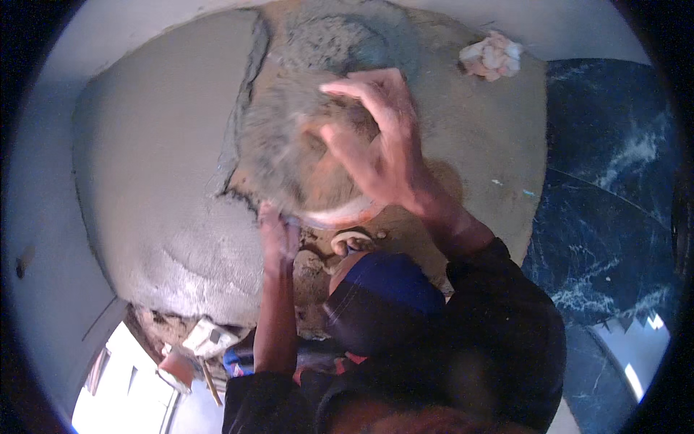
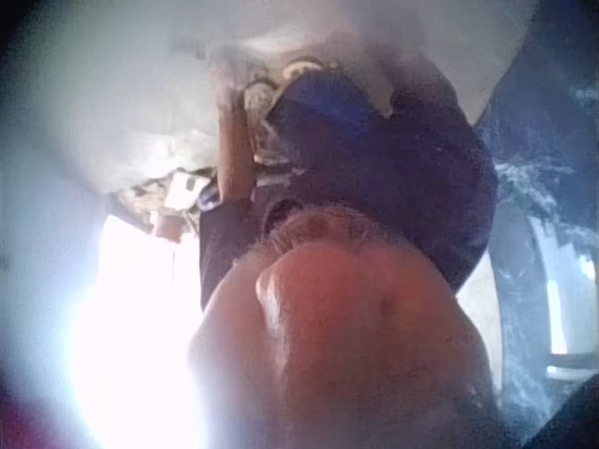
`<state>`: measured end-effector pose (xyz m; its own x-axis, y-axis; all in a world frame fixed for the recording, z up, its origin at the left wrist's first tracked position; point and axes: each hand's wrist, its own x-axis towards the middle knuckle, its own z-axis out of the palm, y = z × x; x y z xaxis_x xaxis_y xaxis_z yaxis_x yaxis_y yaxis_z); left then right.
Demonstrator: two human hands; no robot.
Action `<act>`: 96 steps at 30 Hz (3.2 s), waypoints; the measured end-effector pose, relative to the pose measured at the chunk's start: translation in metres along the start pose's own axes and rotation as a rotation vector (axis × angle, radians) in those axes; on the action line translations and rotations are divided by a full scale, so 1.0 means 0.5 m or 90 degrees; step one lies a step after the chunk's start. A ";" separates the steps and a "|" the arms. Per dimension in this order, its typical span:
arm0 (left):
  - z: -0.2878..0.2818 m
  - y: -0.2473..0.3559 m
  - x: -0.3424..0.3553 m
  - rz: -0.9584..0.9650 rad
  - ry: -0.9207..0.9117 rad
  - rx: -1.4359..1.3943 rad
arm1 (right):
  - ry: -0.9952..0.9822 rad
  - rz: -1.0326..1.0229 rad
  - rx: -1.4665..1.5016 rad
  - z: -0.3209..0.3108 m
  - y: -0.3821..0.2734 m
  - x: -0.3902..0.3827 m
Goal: The person pours wet concrete from a bucket onto a floor and spreads it using a trowel. They use a wooden float to level and smooth the surface, adding small amounts of concrete by hand and with a trowel to fill gaps before continuing to smooth the area.
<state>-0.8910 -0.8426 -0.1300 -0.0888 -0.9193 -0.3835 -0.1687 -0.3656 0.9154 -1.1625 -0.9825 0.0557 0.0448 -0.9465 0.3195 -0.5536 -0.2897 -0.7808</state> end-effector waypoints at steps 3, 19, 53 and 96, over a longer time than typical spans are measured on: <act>0.052 0.188 0.010 -0.103 0.063 -0.402 | 0.066 -0.101 0.033 -0.055 -0.056 0.012; 0.038 0.118 0.052 -0.105 0.111 -0.562 | 0.111 -0.112 0.050 0.018 -0.035 -0.062; -0.610 0.328 -0.647 -0.086 0.565 0.713 | -0.997 -0.145 -0.209 0.271 -0.050 -0.423; -1.813 -0.473 -1.522 -0.263 0.981 0.105 | -0.426 0.307 -0.265 0.408 -0.366 -0.470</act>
<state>0.1065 -0.1890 0.0567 0.9976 -0.0678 -0.0127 -0.0377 -0.6896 0.7232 -0.9023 -0.7358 0.0138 0.1309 -0.8739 -0.4681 -0.8859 0.1089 -0.4509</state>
